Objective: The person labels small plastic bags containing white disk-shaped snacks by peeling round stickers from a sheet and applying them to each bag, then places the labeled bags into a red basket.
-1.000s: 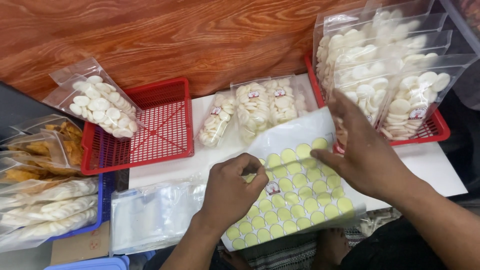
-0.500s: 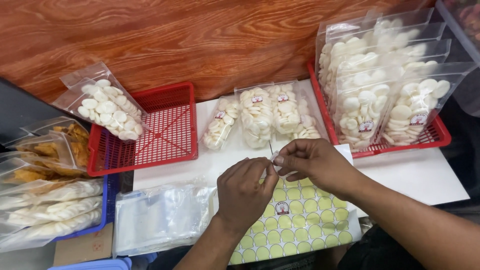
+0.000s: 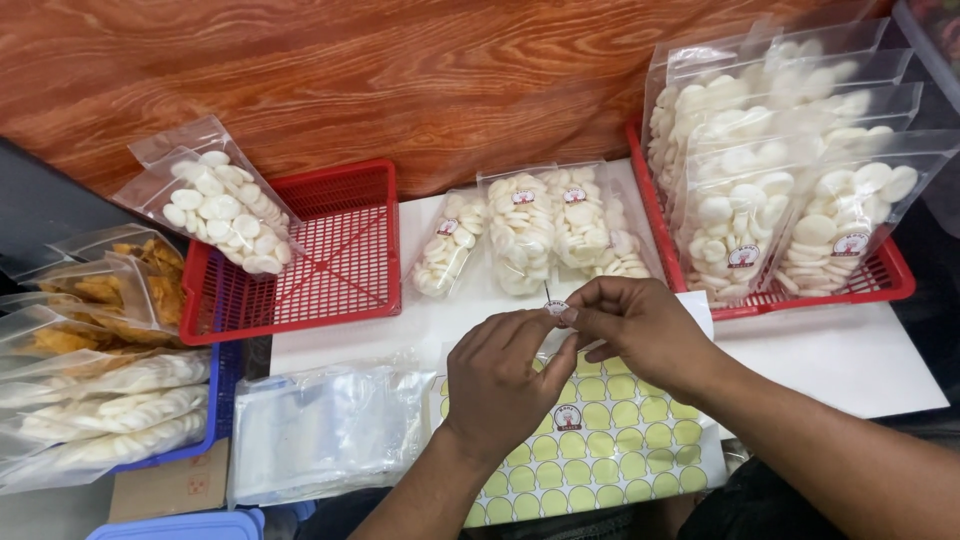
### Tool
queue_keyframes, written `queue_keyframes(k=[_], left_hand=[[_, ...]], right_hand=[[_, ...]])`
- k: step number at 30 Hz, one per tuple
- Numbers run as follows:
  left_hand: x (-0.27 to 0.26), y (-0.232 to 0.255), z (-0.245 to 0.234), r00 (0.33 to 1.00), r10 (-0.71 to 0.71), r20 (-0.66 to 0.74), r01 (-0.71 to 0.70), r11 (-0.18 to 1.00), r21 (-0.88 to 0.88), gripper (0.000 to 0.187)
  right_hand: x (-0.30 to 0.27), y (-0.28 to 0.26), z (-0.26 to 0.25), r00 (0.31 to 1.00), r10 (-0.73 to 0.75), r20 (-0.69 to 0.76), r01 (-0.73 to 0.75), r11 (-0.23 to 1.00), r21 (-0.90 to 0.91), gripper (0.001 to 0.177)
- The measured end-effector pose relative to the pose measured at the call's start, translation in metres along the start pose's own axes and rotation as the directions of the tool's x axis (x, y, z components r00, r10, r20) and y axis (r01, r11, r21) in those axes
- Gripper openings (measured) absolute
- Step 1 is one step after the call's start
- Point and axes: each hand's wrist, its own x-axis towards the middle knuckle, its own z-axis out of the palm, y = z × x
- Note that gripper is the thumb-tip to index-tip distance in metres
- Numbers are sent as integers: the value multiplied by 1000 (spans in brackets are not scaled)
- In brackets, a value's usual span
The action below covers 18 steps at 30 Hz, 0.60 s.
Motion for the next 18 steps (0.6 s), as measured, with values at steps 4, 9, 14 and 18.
queue_keyframes(k=[4, 9, 14, 18], left_hand=[[5, -3, -3, 1000, 2, -12, -1, 1000, 8, 24], [18, -43, -31, 925, -381, 7, 381, 924, -10, 17], [23, -96, -75, 651, -755, 80, 759, 650, -34, 29], [24, -123, -108, 508, -860, -50, 858, 511, -54, 31]], right_hand=[[-2, -1, -1, 997, -76, -17, 73, 989, -130, 11], [1, -17, 18, 957, -290, 25, 291, 946, -146, 18], [46, -31, 62, 914, -390, 114, 401, 910, -107, 14], [86, -51, 122, 885, -402, 233, 423, 905, -49, 14]])
